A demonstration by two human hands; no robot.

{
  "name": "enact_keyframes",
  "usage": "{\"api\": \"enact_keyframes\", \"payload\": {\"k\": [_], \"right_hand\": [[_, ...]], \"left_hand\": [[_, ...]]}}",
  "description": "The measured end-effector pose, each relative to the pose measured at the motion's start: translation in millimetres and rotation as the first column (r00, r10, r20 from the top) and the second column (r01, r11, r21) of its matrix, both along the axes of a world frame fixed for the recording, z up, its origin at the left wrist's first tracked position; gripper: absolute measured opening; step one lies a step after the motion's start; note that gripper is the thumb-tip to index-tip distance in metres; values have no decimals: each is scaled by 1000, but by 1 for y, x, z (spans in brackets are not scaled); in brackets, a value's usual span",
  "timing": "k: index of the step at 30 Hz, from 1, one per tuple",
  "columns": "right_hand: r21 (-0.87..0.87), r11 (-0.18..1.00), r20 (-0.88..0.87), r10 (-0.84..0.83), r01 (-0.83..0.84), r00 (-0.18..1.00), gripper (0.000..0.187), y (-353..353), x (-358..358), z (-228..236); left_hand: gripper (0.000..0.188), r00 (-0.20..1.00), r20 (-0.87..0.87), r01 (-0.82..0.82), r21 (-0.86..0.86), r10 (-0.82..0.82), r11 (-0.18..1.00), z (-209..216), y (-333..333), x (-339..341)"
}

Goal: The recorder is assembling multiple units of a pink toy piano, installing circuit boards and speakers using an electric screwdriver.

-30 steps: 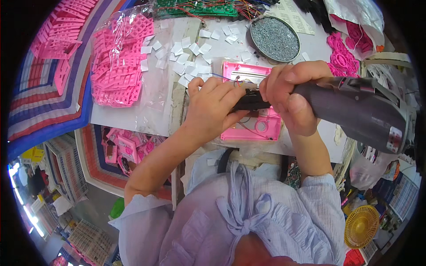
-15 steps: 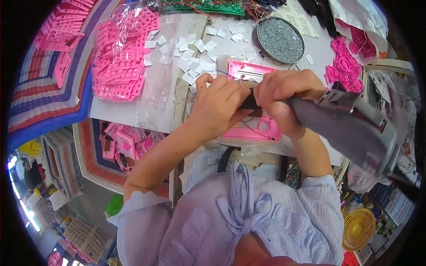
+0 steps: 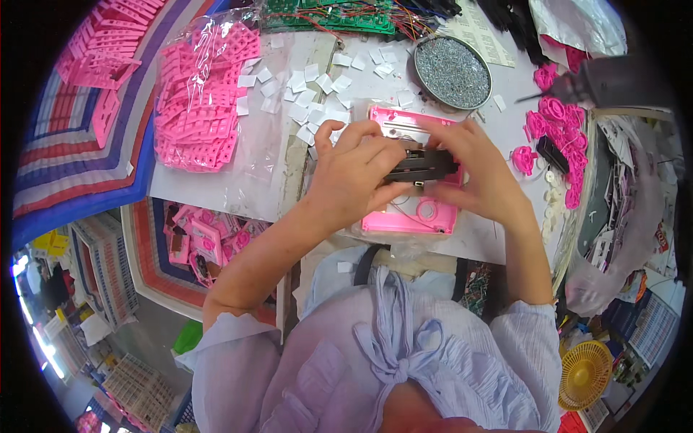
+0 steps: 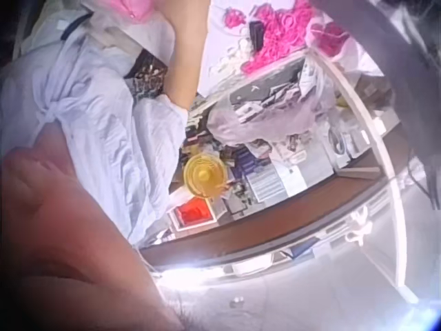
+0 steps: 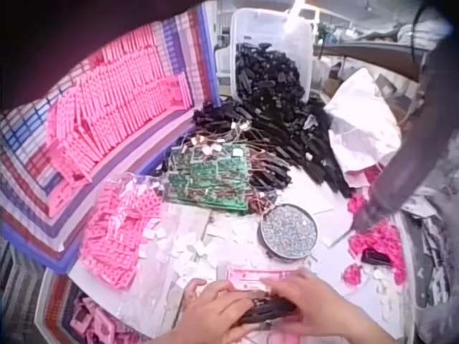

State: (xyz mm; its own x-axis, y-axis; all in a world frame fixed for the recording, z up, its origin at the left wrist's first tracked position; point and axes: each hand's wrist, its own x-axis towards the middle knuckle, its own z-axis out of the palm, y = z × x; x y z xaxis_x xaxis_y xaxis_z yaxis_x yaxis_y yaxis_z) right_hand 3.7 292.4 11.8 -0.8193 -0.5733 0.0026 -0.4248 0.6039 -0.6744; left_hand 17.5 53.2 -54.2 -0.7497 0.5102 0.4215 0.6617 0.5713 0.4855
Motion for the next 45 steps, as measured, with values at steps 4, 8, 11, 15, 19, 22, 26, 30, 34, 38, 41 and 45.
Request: {"api": "enact_keyframes", "payload": {"k": [4, 8, 11, 15, 19, 22, 26, 30, 34, 38, 41, 45], "right_hand": [[-132, 990, -247, 16, -50, 969, 49, 14, -4, -19], [-136, 985, -63, -114, 105, 991, 34, 2, -20, -12], [30, 980, 224, -200, 199, 954, 33, 6, -42, -2], [148, 971, 444, -236, 190, 865, 35, 8, -65, 4], [400, 820, -202, -357, 409, 912, 30, -7, -48, 9], [72, 997, -357, 37, -12, 934, 31, 11, -40, -6], [6, 995, -501, -80, 96, 862, 37, 1, -17, -33], [1, 992, -506, -108, 126, 856, 36, 1, -11, -41], [142, 985, -350, -46, 102, 935, 35, 6, -23, -26], [293, 947, -455, 16, 132, 891, 53, 0, -9, -16], [48, 997, -377, 81, -68, 922, 62, -18, 38, 37], [-707, 688, -650, -543, -163, 532, 54, 1, 45, 52]], "left_hand": [[64, 977, 196, -130, 245, 82, 961, -4, 4, 2], [72, 943, 327, -201, 405, 64, 892, -22, 0, 5], [71, 956, 284, -170, 320, 77, 932, -17, 1, 6], [65, 988, 102, -125, 105, 114, 987, -4, 8, 4], [59, 987, 49, -153, 22, 152, 988, 0, 12, 6], [59, 987, 43, -153, -3, 153, 988, 0, 12, 6], [59, 988, 16, -155, -65, 156, 986, 9, 15, 7], [58, 984, 9, -178, -113, 180, 977, 13, 16, 10], [55, 985, 2, -169, -174, 172, 970, 23, 16, 4], [44, 997, -58, -61, -177, 52, 982, 30, 10, -19], [33, 995, 73, 70, -32, -68, 997, 26, -1, -65], [16, 998, -9, 65, -75, -65, 995, 25, 58, -140]]}}
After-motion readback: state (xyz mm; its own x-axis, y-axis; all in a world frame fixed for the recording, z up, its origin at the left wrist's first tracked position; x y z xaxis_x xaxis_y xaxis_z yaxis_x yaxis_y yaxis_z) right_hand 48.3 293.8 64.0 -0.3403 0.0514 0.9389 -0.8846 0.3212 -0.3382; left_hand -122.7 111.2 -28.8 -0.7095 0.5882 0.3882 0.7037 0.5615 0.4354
